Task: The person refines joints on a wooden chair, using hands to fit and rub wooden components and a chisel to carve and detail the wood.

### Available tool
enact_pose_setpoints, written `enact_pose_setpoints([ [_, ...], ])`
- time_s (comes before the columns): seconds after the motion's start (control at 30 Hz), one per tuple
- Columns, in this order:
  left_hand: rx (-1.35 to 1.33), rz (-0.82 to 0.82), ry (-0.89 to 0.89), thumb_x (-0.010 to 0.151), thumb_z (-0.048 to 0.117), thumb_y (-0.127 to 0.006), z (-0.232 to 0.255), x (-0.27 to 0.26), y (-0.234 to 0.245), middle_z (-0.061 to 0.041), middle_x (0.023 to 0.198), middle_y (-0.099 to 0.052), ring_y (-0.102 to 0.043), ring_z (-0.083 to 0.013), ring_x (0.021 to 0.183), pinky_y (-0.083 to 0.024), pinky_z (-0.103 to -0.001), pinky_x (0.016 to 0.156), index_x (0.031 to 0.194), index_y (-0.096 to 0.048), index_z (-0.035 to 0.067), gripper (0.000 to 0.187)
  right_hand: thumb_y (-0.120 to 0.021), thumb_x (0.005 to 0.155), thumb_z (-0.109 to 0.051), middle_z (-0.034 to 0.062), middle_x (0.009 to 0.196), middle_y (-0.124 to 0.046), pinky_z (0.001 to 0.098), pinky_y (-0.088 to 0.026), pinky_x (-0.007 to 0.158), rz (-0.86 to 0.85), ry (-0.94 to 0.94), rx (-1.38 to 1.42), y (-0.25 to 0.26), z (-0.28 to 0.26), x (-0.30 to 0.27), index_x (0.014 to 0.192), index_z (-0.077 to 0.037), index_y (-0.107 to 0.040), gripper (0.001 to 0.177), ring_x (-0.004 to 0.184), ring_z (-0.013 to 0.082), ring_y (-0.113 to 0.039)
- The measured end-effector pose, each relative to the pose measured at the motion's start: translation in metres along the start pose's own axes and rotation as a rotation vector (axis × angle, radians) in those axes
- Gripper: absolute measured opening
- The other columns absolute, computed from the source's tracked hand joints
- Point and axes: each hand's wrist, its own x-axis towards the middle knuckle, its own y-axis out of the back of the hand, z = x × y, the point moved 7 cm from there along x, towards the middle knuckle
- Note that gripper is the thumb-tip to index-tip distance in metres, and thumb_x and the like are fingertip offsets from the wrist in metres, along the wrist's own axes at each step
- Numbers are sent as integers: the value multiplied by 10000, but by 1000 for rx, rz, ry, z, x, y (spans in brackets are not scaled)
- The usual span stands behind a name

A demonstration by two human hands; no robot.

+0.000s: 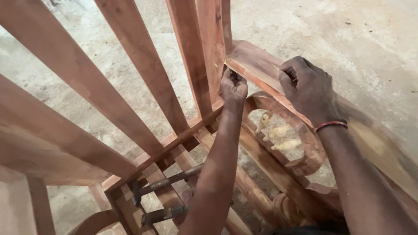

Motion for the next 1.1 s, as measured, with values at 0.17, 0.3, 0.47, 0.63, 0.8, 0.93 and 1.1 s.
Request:
enact_pose_setpoints([
  [0.17, -69, -33, 56, 1004, 99, -654, -7, -7, 0, -119, 1145, -717, -704, -227, 1048, -646, -354, 897, 1185, -687, -4, 210, -686, 1014, -165, 105, 1002, -759, 425, -588, 772, 4, -13, 26, -2, 1, 0, 1077, -68, -662, 118, 856, 270, -744],
  [0.3, 36, -93, 29, 1012, 76, -644, 0, -12, -9, -144, 1163, -699, -698, -235, 1074, -646, -356, 902, 1211, -668, 2, 213, -689, 1012, -162, 114, 997, -756, 418, -591, 769, -5, -31, 31, -3, 4, 1, 1079, -70, -666, 115, 858, 270, -746],
  [0.47, 266, -241, 19, 1071, 87, -580, 14, -17, -19, -165, 1175, -689, -690, -235, 1079, -630, -330, 922, 1232, -625, -54, 218, -687, 1022, -159, 110, 1012, -760, 409, -597, 791, -11, -14, 18, -3, 4, 1, 1090, -73, -668, 111, 877, 258, -751],
  [0.63, 361, -196, -34, 1065, 123, -552, 16, -15, -17, -158, 1164, -690, -694, -224, 1058, -623, -326, 913, 1199, -621, -58, 236, -681, 1026, -164, 104, 1008, -760, 401, -603, 781, -16, -19, 10, -5, 6, 1, 1088, -72, -669, 112, 866, 243, -750],
  [0.8, 350, -157, -35, 1087, 124, -564, 18, -9, -15, -146, 1152, -686, -688, -220, 1061, -617, -331, 927, 1188, -613, -32, 192, -671, 1036, -162, 101, 1000, -762, 398, -608, 780, -19, -10, 0, -8, 10, 2, 1077, -71, -665, 100, 863, 229, -753],
  [0.93, 364, -242, -2, 1077, 110, -556, 19, -10, -17, -163, 1132, -688, -698, -221, 1041, -624, -324, 929, 1169, -613, -73, 212, -671, 1041, -149, 108, 1013, -758, 390, -609, 789, -13, 18, -11, -8, 9, 2, 1092, -66, -668, 98, 875, 237, -751],
  [1.1, 395, -250, 49, 1054, 117, -542, 18, -3, -17, -163, 1145, -671, -697, -220, 1025, -626, -309, 873, 1181, -618, -65, 235, -673, 1051, -148, 98, 1004, -764, 382, -603, 792, -13, 17, 0, -7, 6, 1, 1091, -63, -670, 94, 857, 234, -754],
])
